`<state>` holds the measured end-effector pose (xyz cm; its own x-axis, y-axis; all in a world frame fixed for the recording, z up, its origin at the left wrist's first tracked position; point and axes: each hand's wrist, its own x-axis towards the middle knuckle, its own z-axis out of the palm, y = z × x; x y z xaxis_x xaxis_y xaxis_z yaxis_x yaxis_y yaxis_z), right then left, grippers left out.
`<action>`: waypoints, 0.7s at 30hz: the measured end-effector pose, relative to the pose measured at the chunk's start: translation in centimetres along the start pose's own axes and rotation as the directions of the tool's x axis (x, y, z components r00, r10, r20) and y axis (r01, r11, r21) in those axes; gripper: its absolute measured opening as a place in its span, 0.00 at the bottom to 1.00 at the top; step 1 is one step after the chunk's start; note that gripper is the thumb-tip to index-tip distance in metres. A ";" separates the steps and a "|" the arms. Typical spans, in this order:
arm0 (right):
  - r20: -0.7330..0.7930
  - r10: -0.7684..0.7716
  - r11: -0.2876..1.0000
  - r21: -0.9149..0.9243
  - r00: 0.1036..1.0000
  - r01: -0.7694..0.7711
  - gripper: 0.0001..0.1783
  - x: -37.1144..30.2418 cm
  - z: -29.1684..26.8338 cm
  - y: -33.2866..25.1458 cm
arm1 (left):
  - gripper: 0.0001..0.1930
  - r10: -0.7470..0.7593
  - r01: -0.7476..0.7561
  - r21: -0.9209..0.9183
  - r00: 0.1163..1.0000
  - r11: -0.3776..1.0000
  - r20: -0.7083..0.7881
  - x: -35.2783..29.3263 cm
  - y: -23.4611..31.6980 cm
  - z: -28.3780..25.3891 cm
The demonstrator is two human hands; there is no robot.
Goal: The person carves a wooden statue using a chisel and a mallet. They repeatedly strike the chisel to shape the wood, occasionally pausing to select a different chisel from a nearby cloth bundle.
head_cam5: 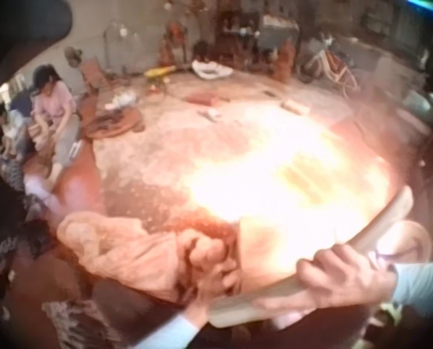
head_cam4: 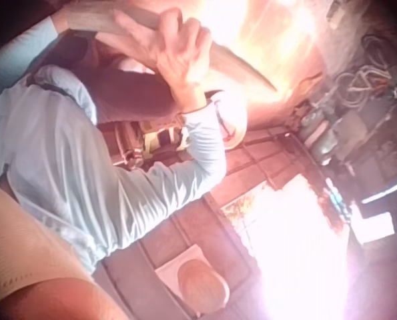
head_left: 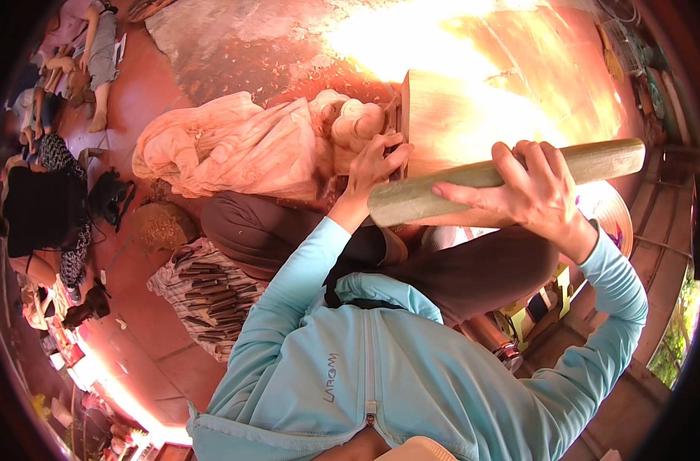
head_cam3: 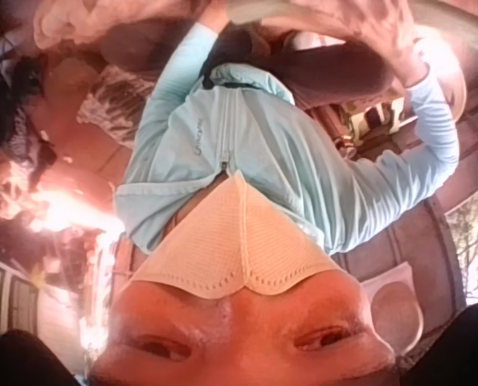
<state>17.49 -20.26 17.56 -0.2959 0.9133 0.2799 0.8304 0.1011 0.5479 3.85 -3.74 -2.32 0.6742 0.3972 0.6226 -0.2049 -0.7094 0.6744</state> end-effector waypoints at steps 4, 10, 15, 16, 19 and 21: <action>-0.072 -0.058 0.996 0.064 0.996 0.062 0.40 -0.1 -0.1 0.3 | 0.22 -0.012 0.010 0.038 0.999 0.999 0.036 -0.4 -0.8 0.0; 0.026 0.037 0.998 0.055 0.999 -0.038 0.39 0.3 0.2 -0.9 | 0.20 0.019 -0.029 0.090 0.993 0.995 0.117 -1.0 -1.4 -0.5; -0.105 -0.033 0.998 0.048 0.994 0.039 0.41 0.4 0.9 -0.8 | 0.20 0.055 -0.054 -0.024 0.998 0.998 0.044 -1.3 -2.1 -0.5; -0.066 -0.042 0.999 -0.015 0.997 0.041 0.41 0.5 0.9 -0.7 | 0.19 0.035 -0.033 -0.030 0.998 0.999 0.043 -1.2 -1.9 -0.5; -0.035 0.012 0.999 0.031 0.999 -0.011 0.45 0.9 0.9 -1.5 | 0.18 0.069 -0.068 -0.017 0.994 0.998 0.088 -0.8 -1.4 -1.1; -0.173 -0.121 0.992 0.007 0.978 0.124 0.45 1.5 1.6 -0.6 | 0.18 0.122 -0.126 0.071 0.991 0.989 0.060 -2.0 -3.8 -0.3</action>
<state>17.27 -18.38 16.39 -0.4708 0.8126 0.3436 0.7906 0.2158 0.5730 3.06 -1.69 -6.00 0.6858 0.2721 0.6750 -0.2370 -0.7935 0.5606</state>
